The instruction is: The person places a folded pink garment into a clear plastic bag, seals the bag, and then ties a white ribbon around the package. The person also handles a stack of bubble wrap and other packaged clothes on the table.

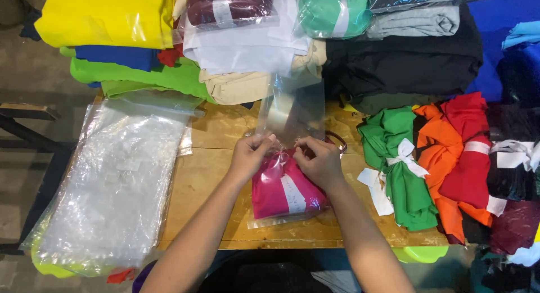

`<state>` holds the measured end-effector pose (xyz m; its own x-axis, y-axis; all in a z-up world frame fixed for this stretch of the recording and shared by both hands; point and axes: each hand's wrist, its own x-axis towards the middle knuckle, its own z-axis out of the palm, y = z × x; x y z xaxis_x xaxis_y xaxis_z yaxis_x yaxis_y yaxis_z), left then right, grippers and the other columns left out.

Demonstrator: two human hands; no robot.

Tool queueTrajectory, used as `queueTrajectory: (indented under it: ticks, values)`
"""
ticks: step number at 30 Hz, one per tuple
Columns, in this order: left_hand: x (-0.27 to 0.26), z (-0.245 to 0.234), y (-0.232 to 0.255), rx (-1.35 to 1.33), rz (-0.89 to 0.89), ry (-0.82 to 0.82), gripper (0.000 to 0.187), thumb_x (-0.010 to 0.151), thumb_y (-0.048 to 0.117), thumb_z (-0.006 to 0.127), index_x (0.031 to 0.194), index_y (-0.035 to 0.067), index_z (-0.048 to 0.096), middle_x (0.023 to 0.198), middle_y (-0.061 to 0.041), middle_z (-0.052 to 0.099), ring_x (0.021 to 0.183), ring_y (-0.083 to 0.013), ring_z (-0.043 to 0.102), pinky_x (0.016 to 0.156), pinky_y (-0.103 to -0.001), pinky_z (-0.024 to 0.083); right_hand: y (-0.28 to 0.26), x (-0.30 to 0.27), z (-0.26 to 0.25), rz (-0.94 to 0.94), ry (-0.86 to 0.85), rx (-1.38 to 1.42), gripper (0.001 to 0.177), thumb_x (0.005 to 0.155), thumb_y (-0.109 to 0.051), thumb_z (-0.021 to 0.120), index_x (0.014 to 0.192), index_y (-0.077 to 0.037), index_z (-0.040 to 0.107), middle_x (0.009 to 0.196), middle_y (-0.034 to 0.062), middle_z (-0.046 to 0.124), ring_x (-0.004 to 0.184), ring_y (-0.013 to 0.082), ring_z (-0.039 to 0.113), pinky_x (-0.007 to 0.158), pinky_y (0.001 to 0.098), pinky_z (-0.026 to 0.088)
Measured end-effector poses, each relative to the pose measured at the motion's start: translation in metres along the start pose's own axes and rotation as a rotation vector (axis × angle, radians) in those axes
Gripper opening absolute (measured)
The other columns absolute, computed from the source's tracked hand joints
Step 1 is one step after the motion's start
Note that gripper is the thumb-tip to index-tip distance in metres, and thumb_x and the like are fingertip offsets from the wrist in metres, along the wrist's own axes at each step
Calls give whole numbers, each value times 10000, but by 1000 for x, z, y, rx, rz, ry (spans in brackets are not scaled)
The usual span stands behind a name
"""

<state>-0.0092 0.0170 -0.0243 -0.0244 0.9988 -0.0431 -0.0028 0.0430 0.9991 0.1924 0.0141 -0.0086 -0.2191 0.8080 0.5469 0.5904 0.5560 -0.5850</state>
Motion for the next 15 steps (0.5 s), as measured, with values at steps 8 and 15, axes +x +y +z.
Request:
queueTrajectory:
  ticks: [8,15]
  values:
    - [-8,-1,13,-171,-89,-87,467,794,25,813,1234,69,664,876,-113,774,652,-98,660,536,-206,572,-37,13,-10,-47,-61,196,83,852,-42,771,914,-97,764,735,83,749,622,234,712,495,312,560]
    - [-4,4,9,-158,-83,-76,463,804,7,777,1233,118,642,857,-80,787,609,-66,650,511,-171,562,-27,9,-5,-16,-70,74,91,854,-109,813,917,-81,754,732,87,730,611,236,707,506,319,563]
